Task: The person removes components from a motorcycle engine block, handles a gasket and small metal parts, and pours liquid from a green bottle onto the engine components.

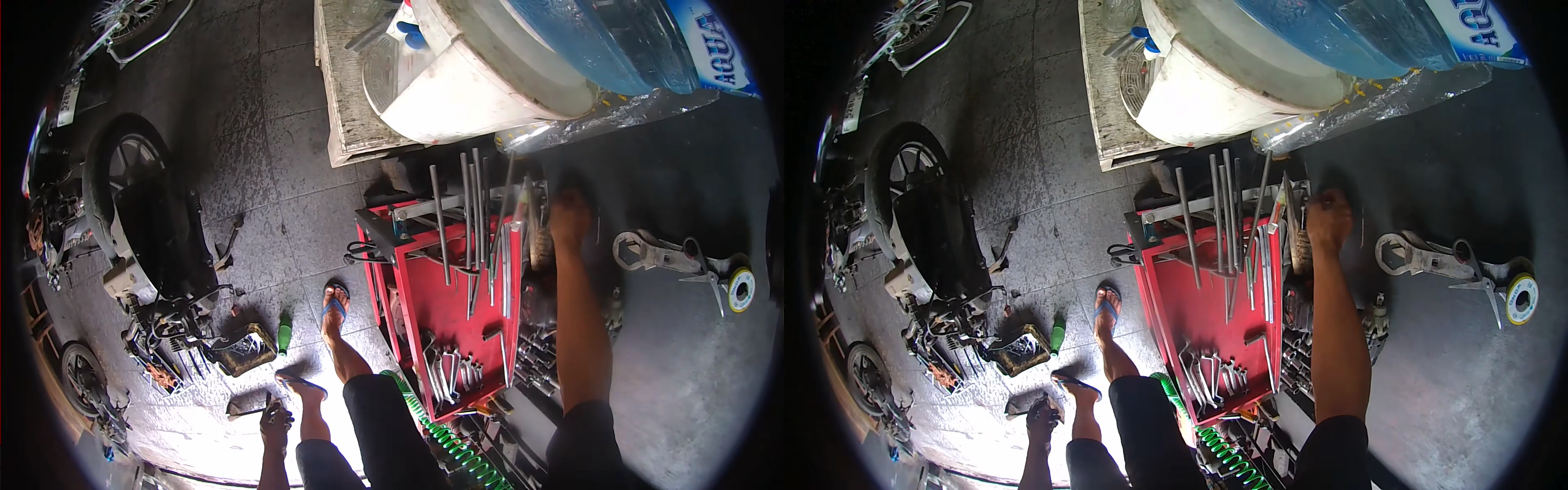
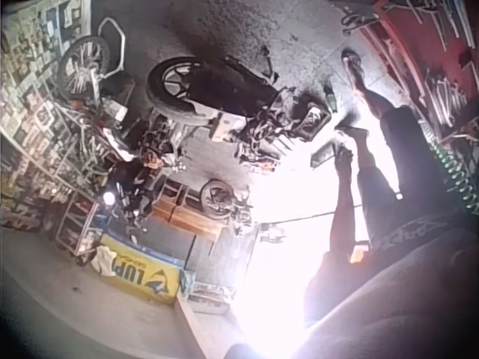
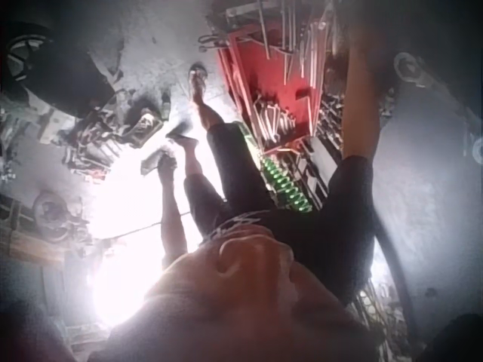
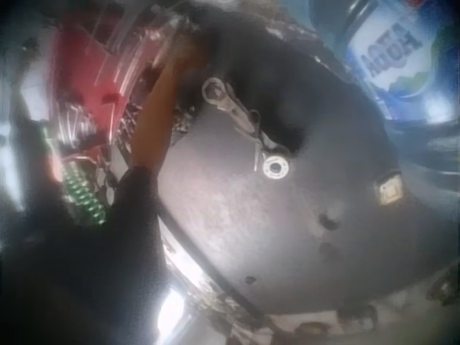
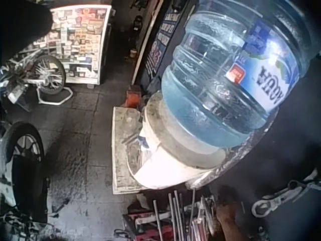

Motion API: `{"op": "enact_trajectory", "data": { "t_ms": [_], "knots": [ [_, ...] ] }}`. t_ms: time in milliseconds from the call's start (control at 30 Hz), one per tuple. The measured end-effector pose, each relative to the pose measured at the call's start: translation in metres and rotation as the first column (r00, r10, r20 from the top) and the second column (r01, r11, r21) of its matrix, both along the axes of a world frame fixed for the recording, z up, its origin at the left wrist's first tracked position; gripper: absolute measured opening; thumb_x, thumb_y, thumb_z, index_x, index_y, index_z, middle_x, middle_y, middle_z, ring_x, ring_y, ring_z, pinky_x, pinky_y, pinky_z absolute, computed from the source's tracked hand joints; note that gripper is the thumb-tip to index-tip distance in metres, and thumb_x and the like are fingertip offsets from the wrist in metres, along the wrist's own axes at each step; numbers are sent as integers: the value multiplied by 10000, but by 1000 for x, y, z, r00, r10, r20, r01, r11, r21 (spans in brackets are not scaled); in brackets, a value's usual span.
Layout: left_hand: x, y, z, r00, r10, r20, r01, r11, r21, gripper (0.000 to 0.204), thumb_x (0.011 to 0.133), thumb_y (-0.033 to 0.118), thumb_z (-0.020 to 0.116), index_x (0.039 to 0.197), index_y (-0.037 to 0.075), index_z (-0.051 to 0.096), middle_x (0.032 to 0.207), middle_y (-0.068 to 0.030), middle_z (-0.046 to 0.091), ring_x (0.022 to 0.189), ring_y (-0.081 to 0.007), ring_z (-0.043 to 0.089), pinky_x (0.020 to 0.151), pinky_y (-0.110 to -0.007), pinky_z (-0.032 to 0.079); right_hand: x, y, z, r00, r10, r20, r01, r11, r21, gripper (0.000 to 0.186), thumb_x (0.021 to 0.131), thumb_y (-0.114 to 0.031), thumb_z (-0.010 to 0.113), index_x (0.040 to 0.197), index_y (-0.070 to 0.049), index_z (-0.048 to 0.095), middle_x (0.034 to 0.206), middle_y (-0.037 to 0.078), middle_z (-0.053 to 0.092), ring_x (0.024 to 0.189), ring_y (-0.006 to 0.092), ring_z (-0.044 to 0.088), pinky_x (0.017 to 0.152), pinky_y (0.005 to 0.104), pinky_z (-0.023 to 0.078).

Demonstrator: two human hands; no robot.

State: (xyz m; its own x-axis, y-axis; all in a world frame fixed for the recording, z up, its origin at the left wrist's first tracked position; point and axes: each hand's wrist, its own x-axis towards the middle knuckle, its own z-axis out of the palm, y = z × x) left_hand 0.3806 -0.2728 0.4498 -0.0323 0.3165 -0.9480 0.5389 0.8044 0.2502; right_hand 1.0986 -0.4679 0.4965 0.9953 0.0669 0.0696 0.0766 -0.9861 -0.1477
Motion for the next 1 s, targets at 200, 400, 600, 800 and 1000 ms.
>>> {"op": "enact_trajectory", "data": {
  "t_ms": [200,400,600,800,1000],
  "knots": [
    [-10,-12,-9,1000,-6,27,6,1000,3,457,913,236,653,1311,44,536,864,-104,670,686,-151,640,607,-262,507,-20,26,32,966,135,222,-155,985,74,215,855,-232,638,1009,-81,638,897,153,689,828,311,686,711,423,537],
    [-11,-18,-11,988,137,68,-135,990,-34,468,919,193,633,1327,11,492,965,-109,648,843,-175,649,726,-294,541,-9,-36,-21,818,275,-505,232,646,727,134,932,-108,550,1062,-74,551,932,87,622,773,236,634,688,405,522],
    [-16,-7,-3,975,-218,41,215,973,80,443,895,222,646,1266,-8,572,979,-129,723,885,-182,704,819,-296,537,2,-50,-50,863,504,-46,-501,863,63,232,985,-208,537,1097,-8,574,1003,151,608,953,279,612,865,382,472],
    [-15,-4,25,935,-337,-113,349,930,114,445,913,231,633,1271,-25,562,1038,-135,699,908,-161,682,820,-289,527,13,-55,-38,824,329,-461,-126,900,417,250,979,-236,571,1150,-55,598,856,55,592,735,154,579,655,285,446],
    [-66,-17,5,965,-260,-41,263,947,185,479,918,262,670,1272,-38,552,985,-107,680,833,-146,656,756,-282,526,-15,-74,-4,573,264,-776,390,745,541,284,985,-279,568,1209,-109,611,766,-33,573,539,25,507,457,183,396]
  ]
}}
